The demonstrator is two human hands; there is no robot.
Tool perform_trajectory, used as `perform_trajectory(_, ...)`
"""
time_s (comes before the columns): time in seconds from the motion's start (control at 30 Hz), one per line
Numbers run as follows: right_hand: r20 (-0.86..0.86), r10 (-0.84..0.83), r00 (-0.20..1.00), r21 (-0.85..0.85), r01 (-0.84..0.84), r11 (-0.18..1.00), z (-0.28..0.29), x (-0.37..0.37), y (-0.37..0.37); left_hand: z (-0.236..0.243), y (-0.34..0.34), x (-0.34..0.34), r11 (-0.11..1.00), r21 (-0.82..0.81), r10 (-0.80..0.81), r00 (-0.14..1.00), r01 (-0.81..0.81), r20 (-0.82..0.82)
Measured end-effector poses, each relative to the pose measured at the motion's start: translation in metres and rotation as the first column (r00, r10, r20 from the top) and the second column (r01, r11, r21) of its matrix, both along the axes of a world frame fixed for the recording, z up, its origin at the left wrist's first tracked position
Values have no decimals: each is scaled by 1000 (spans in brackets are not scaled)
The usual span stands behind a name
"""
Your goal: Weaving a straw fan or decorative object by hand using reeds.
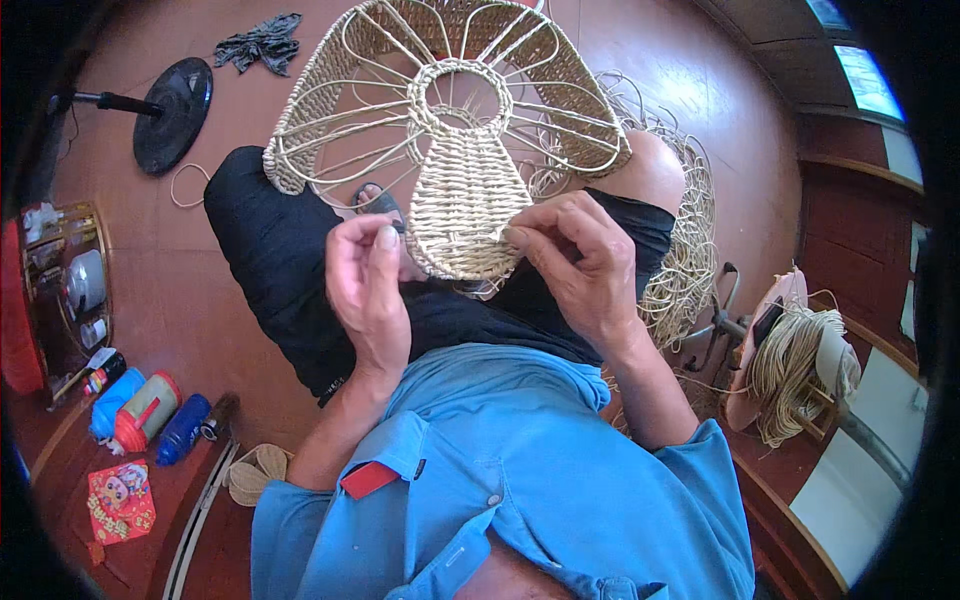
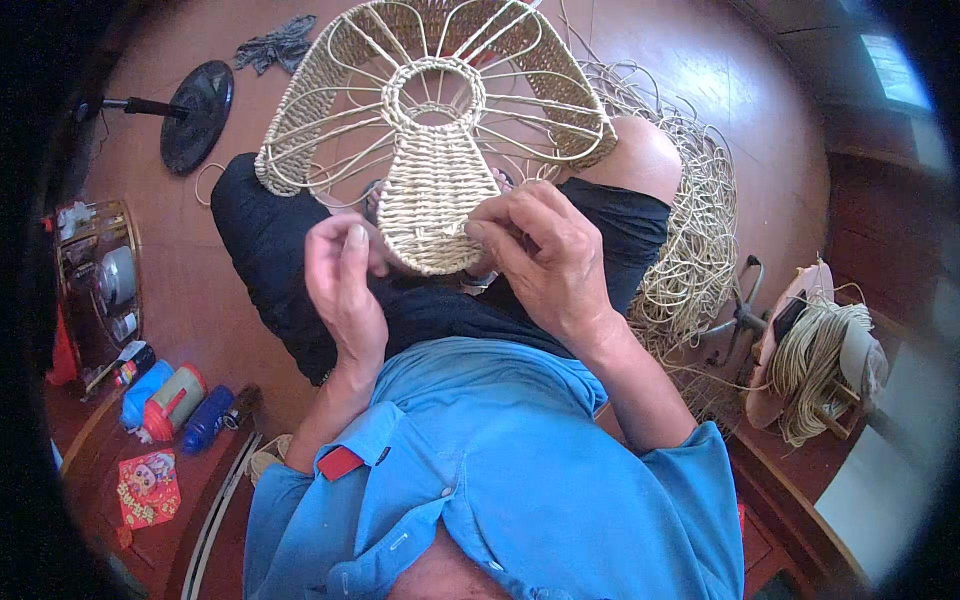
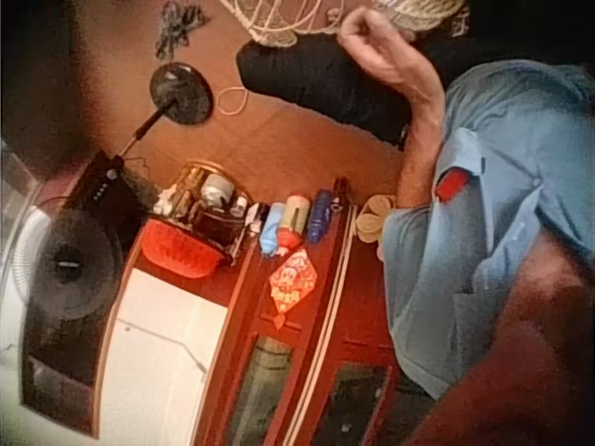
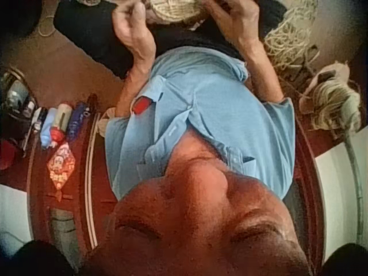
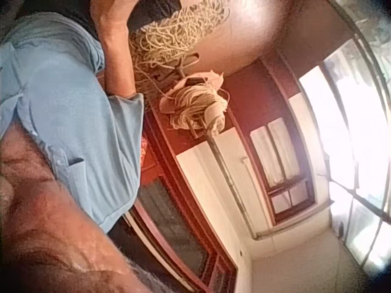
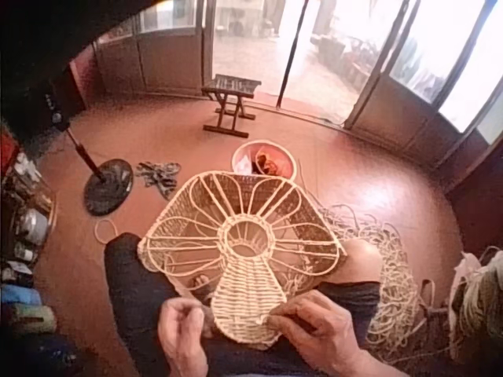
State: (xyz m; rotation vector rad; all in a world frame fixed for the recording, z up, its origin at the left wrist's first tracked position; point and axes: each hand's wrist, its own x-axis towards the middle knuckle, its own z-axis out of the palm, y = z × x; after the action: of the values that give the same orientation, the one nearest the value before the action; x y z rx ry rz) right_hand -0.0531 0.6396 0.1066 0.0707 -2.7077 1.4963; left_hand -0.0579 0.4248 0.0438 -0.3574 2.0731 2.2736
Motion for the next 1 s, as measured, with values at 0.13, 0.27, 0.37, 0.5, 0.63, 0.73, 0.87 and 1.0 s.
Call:
perform_trajectory(0.13,-37,-2,999,88,6,996,-5,0,-3,15,-3,-2,758,-652,-410,760,-23,-503)
perform_trajectory(0.27,-72,-45,996,137,54,989,-9,0,-6,22,1,-1,591,-806,-570,717,19,-401)
perform_trajectory(0.37,-58,-51,997,150,59,987,-10,1,-8,22,4,-3,601,-799,-558,713,-6,-425)
perform_trajectory(0.5,-76,-16,997,162,28,986,-12,0,-6,20,3,-3,631,-775,-536,727,9,-429)
perform_trajectory(0.63,-106,35,994,198,-13,980,-15,-1,-4,19,4,0,587,-809,-566,695,-38,-443)
perform_trajectory(0.73,-4,25,1000,153,-24,988,-15,1,-2,18,4,2,515,-855,-611,674,-61,-415)
perform_trajectory(0.87,-15,84,996,166,-81,983,-14,0,3,19,4,4,460,-885,-642,663,-68,-385)
perform_trajectory(1.0,-18,116,993,180,-111,977,-14,-1,3,21,5,4,424,-904,-659,664,-61,-354)
